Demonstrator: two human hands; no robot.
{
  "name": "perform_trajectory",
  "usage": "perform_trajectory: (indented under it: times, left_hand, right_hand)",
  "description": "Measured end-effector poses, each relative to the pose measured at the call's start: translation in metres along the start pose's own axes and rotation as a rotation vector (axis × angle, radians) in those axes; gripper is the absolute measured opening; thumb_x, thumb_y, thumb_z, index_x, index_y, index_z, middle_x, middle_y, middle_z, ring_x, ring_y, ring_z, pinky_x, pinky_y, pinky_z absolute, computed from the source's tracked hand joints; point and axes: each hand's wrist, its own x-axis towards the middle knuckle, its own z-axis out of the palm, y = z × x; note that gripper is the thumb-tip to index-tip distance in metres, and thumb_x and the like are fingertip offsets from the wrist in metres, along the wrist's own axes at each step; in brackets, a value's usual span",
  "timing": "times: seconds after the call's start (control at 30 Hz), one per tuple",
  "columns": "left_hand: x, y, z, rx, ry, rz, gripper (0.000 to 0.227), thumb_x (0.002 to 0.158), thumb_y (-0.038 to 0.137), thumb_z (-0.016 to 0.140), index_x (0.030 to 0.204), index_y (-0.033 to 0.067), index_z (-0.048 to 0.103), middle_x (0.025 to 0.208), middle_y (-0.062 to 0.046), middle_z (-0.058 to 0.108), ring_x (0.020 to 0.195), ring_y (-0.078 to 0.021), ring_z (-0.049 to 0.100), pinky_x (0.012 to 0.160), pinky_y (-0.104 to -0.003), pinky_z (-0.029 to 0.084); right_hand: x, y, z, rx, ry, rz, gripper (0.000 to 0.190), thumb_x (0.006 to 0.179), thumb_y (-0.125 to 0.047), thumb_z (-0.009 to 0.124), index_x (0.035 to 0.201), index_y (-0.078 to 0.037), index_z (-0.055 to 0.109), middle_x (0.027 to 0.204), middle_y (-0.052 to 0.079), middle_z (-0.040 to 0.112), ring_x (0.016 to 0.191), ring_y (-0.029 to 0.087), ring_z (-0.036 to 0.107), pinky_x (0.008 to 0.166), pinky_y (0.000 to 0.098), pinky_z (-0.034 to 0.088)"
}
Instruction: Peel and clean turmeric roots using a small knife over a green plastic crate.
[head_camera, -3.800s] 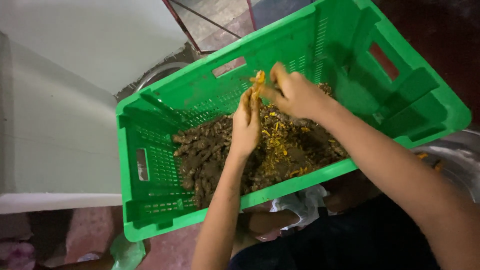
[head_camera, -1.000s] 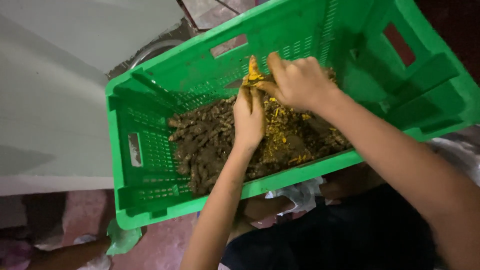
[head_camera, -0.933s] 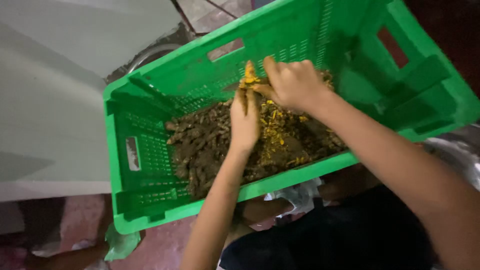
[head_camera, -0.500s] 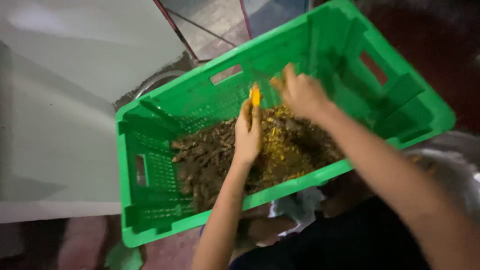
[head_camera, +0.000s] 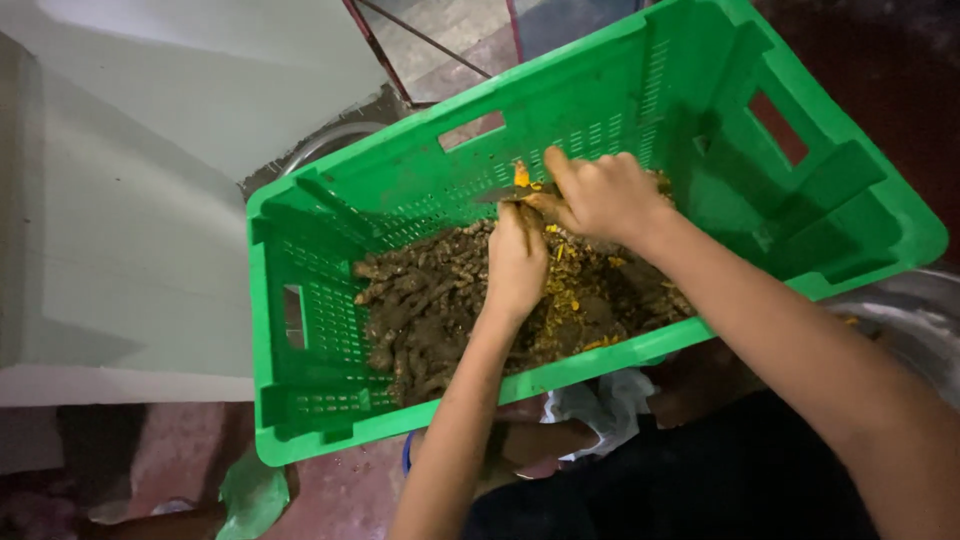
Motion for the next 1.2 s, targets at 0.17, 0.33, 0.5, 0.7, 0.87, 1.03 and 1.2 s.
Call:
perform_trajectory:
  times: [0.17, 0.33, 0.5, 0.7, 0.87, 1.03, 1.2]
  left_hand:
    - [-0.006, 0.015, -0.003, -0.029, -0.007, -0.013, 0.031, 0.105, 0.012, 0.038, 0.126, -0.0097, 0.046, 0.110, -0.043, 0.064, 0.105, -0.0582, 0.064, 0.081, -0.066, 0.051]
    - [-0.014, 0.017, -0.003, -0.081, -0.088, -0.015, 0.032, 0.108, 0.014, 0.037, 0.132, -0.0047, 0.045, 0.114, -0.035, 0.067, 0.108, -0.0520, 0.067, 0.085, -0.064, 0.053]
    - [-0.004, 0.006, 0.001, -0.070, 0.007, 0.089, 0.032, 0.103, 0.009, 0.043, 0.132, -0.0038, 0.043, 0.101, -0.031, 0.070, 0.100, -0.0529, 0.067, 0.078, -0.060, 0.054]
    - [0.003, -0.030, 0.017, -0.025, 0.002, 0.128, 0.032, 0.102, 0.003, 0.043, 0.131, -0.0095, 0.047, 0.118, -0.038, 0.064, 0.105, -0.0554, 0.065, 0.082, -0.059, 0.058]
    - [0.000, 0.007, 0.006, 0.015, 0.017, 0.154, 0.031, 0.102, 0.002, 0.044, 0.130, -0.0092, 0.047, 0.114, -0.039, 0.064, 0.106, -0.0588, 0.063, 0.082, -0.061, 0.055]
    - [0.007, -0.013, 0.013, -0.043, 0.052, 0.146, 0.032, 0.102, 0.004, 0.047, 0.133, -0.0032, 0.048, 0.109, -0.033, 0.068, 0.103, -0.0557, 0.066, 0.081, -0.058, 0.057]
    - [-0.005, 0.004, -0.002, -0.092, 0.072, 0.117, 0.025, 0.106, 0.010, 0.044, 0.128, -0.0001, 0.047, 0.099, -0.032, 0.069, 0.098, -0.0566, 0.067, 0.076, -0.062, 0.053]
  right_hand:
    - [0.006, -0.002, 0.009, -0.040, -0.075, 0.167, 0.068, 0.110, -0.065, 0.024, 0.125, -0.004, 0.051, 0.062, 0.013, 0.065, 0.058, 0.036, 0.072, 0.055, 0.0489, 0.058]
    - [0.003, 0.033, 0.018, 0.091, -0.307, 0.555, 0.089, 0.109, -0.074, 0.013, 0.135, 0.003, 0.050, 0.074, 0.029, 0.071, 0.074, 0.050, 0.074, 0.063, 0.0604, 0.055]
    - [0.000, 0.017, 0.000, 0.444, -0.056, 0.284, 0.039, 0.109, -0.051, 0.045, 0.110, -0.012, 0.045, 0.062, 0.022, 0.062, 0.070, 0.052, 0.068, 0.065, 0.0579, 0.052]
    - [0.006, 0.001, -0.004, 0.031, 0.085, 0.035, 0.053, 0.110, -0.061, 0.040, 0.108, -0.009, 0.051, 0.052, 0.008, 0.049, 0.044, 0.029, 0.061, 0.050, 0.0363, 0.053]
    - [0.005, 0.000, -0.011, -0.069, 0.003, 0.111, 0.063, 0.110, -0.061, 0.035, 0.122, -0.001, 0.052, 0.064, 0.015, 0.066, 0.055, 0.034, 0.070, 0.053, 0.0457, 0.057]
    - [0.012, 0.006, -0.002, -0.019, -0.166, 0.253, 0.067, 0.108, -0.063, 0.029, 0.129, -0.001, 0.043, 0.068, 0.022, 0.070, 0.067, 0.044, 0.074, 0.063, 0.0589, 0.058]
    - [0.001, 0.059, 0.016, 0.011, -0.470, 0.700, 0.092, 0.108, -0.072, 0.020, 0.147, 0.007, 0.046, 0.107, 0.034, 0.074, 0.098, 0.052, 0.074, 0.080, 0.0642, 0.055]
